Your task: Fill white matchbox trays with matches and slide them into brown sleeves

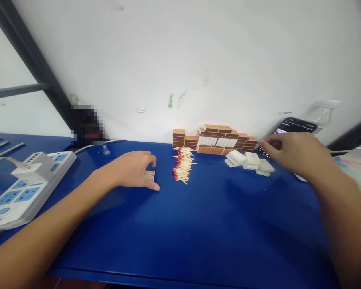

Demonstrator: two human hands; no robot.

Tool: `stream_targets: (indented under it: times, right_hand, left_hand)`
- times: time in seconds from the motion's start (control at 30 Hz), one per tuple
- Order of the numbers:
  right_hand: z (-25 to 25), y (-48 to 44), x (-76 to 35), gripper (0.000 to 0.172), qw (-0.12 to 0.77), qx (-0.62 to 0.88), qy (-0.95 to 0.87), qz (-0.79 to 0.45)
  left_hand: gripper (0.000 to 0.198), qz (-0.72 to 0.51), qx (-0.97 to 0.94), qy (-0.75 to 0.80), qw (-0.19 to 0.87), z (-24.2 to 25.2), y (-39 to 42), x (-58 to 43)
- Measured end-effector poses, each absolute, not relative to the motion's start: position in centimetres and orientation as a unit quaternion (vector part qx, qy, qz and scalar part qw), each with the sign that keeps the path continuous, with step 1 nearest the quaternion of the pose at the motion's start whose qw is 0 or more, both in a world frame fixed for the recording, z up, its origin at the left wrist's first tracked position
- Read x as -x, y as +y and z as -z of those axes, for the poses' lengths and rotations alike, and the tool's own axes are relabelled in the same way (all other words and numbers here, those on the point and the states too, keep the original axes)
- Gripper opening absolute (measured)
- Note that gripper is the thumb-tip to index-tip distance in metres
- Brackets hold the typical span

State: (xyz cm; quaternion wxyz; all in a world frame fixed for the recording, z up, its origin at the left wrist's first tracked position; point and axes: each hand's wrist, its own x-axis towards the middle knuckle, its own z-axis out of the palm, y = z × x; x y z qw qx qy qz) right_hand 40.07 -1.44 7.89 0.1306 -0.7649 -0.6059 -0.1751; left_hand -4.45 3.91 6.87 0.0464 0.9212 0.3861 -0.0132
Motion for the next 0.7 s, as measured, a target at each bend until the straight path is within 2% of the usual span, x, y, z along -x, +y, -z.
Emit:
stream_targets:
  times: [0.1,0.2,0.33,0.7]
  right_hand:
    - [-7.0,-1.8,-36.0,0.022,0.228,0.693,-0.661,0.176]
    - [-5.0,-2.3,-30.6,0.022,0.276,0.582,-0.764,0.027]
    - [-1.7,-3.0,-24.9,0.017,0.254,0.483,-0.833,-0.084]
    - [0.4,-1.3,-23.3,0.007,0.271,0.487,-0.826,-0.087]
  left_hand:
    - [0.045,0.038,-0.916,0.394,0.071,-6.7,4.1,4.7]
    - [0.035,0.044,-0.915,0.390,0.098,-6.5,4.3,5.0]
    - [0.031,0.042,-0.912,0.390,0.120,-6.5,4.3,4.9]
    - [0.019,0.002,-0.930,0.335,0.153,-6.7,2.3,3.2]
